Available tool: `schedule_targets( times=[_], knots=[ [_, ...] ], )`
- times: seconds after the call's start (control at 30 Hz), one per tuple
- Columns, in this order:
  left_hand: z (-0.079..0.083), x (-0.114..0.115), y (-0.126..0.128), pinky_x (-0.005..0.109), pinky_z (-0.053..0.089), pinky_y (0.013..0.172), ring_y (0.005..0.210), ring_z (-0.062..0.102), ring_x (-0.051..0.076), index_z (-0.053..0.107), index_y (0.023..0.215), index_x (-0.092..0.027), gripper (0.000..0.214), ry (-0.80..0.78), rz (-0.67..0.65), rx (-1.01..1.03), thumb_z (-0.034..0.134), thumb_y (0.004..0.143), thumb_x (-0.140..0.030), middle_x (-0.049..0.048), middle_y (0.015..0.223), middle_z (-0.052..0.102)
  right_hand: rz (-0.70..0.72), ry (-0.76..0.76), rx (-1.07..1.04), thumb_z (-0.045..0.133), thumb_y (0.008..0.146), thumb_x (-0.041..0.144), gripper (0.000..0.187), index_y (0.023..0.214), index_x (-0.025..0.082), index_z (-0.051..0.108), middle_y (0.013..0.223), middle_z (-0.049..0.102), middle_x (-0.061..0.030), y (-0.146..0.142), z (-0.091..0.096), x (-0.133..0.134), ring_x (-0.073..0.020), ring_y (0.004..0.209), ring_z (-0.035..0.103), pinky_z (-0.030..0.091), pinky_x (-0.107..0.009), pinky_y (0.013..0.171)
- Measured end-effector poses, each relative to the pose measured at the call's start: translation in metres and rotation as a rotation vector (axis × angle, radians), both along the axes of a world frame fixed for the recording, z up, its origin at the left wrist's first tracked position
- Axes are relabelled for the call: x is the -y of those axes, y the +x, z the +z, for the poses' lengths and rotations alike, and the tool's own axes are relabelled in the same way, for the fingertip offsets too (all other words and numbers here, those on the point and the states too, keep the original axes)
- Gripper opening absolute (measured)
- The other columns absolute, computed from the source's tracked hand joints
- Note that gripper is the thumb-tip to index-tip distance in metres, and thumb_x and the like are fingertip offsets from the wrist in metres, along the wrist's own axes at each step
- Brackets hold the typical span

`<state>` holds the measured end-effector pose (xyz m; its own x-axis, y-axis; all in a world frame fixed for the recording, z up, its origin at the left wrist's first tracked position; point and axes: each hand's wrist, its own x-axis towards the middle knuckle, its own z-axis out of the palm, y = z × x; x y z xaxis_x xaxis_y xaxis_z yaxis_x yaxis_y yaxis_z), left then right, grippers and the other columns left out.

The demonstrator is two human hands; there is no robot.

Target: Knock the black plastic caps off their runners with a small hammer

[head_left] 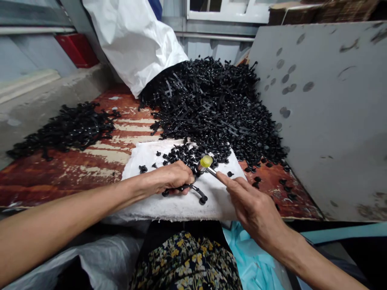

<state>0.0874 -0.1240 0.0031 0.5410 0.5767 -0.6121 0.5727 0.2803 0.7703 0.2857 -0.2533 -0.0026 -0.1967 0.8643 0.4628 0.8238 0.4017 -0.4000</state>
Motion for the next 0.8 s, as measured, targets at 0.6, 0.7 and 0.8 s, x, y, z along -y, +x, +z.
schedule_targets(
  times=[0.6, 0.7, 0.8],
  knots=[
    [0.087, -0.049, -0.099, 0.022, 0.026, 0.052, 0.055, 0.038, 0.011, 0.057, 0.067, -0.016, 0.011, 0.640, 0.291, -0.184, 0.059, 0.076, -0.023, -0.0026, 0.058, 0.051, -0.415, -0.456, -1.174, 0.070, 0.076, 0.055, 0.058, 0.123, 0.024, 0.059, 0.068, 0.060, 0.0020, 0.004, -0.020, 0.004, -0.0103, 0.045, 0.043, 0.033, -0.020, 0.036],
    [0.103, -0.088, -0.137, 0.021, 0.027, 0.061, 0.070, 0.042, 0.015, 0.050, 0.067, -0.018, 0.017, 0.920, 0.705, -0.255, 0.067, 0.067, -0.014, -0.0032, 0.058, 0.045, -0.434, -0.489, -1.239, 0.075, 0.069, 0.057, 0.063, 0.121, 0.025, 0.059, 0.067, 0.059, 0.0027, 0.001, -0.016, 0.004, -0.0104, 0.045, 0.041, 0.032, -0.019, 0.035],
    [0.091, -0.116, -0.139, 0.020, 0.028, 0.066, 0.077, 0.046, 0.014, 0.043, 0.067, -0.020, 0.019, 0.793, 0.655, -0.088, 0.059, 0.074, -0.013, -0.0035, 0.060, 0.042, -0.455, -0.509, -1.217, 0.075, 0.069, 0.059, 0.059, 0.117, 0.026, 0.062, 0.067, 0.059, 0.0021, -0.002, -0.009, 0.003, -0.0102, 0.046, 0.041, 0.032, -0.019, 0.035]
  ],
)
